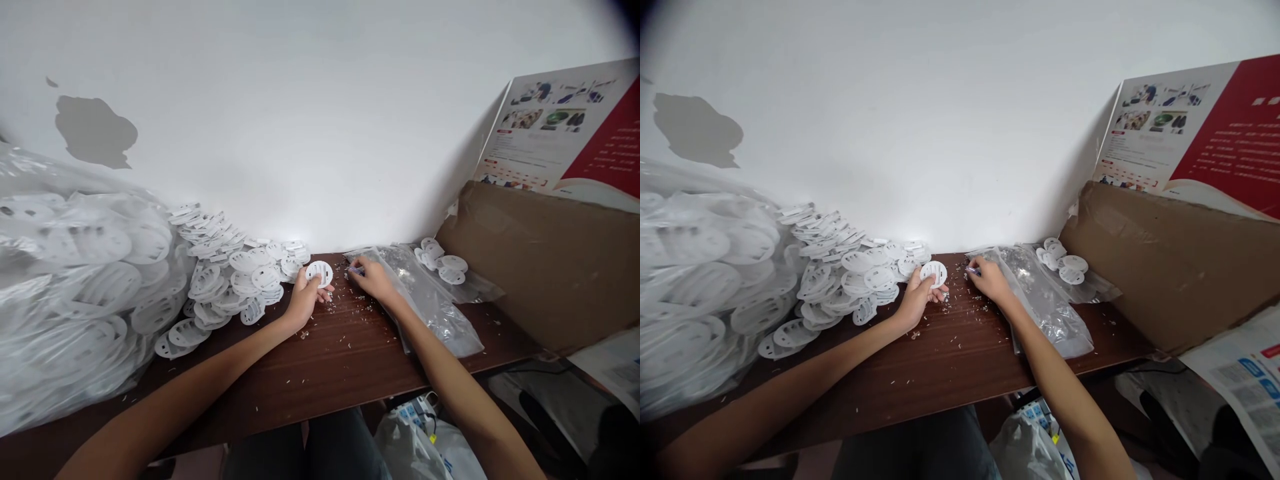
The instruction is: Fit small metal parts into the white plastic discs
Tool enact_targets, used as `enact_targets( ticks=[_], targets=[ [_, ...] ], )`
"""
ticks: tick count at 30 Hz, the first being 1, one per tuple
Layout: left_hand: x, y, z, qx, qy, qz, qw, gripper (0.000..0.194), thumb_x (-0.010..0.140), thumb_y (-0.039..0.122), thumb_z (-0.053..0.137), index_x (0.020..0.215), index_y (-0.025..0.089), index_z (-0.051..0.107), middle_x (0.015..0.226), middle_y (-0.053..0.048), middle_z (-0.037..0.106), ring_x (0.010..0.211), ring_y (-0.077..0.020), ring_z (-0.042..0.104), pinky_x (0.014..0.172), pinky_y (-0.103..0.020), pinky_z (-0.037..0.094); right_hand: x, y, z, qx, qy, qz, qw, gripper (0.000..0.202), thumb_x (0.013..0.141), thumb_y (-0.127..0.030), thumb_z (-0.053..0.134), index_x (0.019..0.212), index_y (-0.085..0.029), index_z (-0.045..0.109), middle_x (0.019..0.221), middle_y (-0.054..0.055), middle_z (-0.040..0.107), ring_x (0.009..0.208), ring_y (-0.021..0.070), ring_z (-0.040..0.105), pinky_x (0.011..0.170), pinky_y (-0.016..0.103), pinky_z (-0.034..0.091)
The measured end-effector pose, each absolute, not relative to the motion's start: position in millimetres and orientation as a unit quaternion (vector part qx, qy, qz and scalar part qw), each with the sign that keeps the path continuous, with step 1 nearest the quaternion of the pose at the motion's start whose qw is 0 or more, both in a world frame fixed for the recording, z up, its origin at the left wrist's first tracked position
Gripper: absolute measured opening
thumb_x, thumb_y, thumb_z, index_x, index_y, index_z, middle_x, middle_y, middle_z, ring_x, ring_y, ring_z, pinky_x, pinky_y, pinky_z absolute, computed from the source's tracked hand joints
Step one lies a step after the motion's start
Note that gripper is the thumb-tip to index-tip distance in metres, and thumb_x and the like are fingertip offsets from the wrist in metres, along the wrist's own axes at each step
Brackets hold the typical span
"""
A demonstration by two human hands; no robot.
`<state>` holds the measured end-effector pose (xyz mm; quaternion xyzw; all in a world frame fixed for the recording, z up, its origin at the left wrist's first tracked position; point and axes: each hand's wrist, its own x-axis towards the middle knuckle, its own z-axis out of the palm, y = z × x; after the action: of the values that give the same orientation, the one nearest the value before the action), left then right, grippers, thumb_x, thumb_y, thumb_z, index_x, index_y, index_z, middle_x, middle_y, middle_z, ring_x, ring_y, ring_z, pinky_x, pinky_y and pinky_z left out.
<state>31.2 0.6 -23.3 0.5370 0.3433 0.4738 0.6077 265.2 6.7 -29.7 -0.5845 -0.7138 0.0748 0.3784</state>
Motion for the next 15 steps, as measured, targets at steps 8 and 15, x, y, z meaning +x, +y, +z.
enact_targets(
  ticks=[8,15],
  targets=[
    [32.2,3.0,-28.3,0.543,0.348,0.46,0.61,0.032,0.095,0.039,0.057,0.118,0.02,0.046,0.082,-0.007,0.075,0.059,-0.0146,0.066,0.06,-0.027,0.046,262.2,10.9,-30.6,-0.552,-0.646,0.206,0.485,0.025,0.09,-0.046,0.063,0.092,-0.022,0.066,0.092,0.005,0.071,0.085,0.022,0.062,0.078,0.035,0.048],
    [31.3,1.9,-26.0,0.551,0.356,0.447,0.608,0.032,0.096,0.036,0.056,0.121,0.019,0.047,0.086,-0.009,0.076,0.063,-0.0158,0.068,0.063,-0.028,0.048,262.8,3.2,-23.9,-0.548,-0.546,0.425,0.47,0.037,0.08,-0.048,0.074,0.106,-0.021,0.071,0.095,0.005,0.07,0.057,0.0112,0.044,0.046,0.025,0.03]
  ],
)
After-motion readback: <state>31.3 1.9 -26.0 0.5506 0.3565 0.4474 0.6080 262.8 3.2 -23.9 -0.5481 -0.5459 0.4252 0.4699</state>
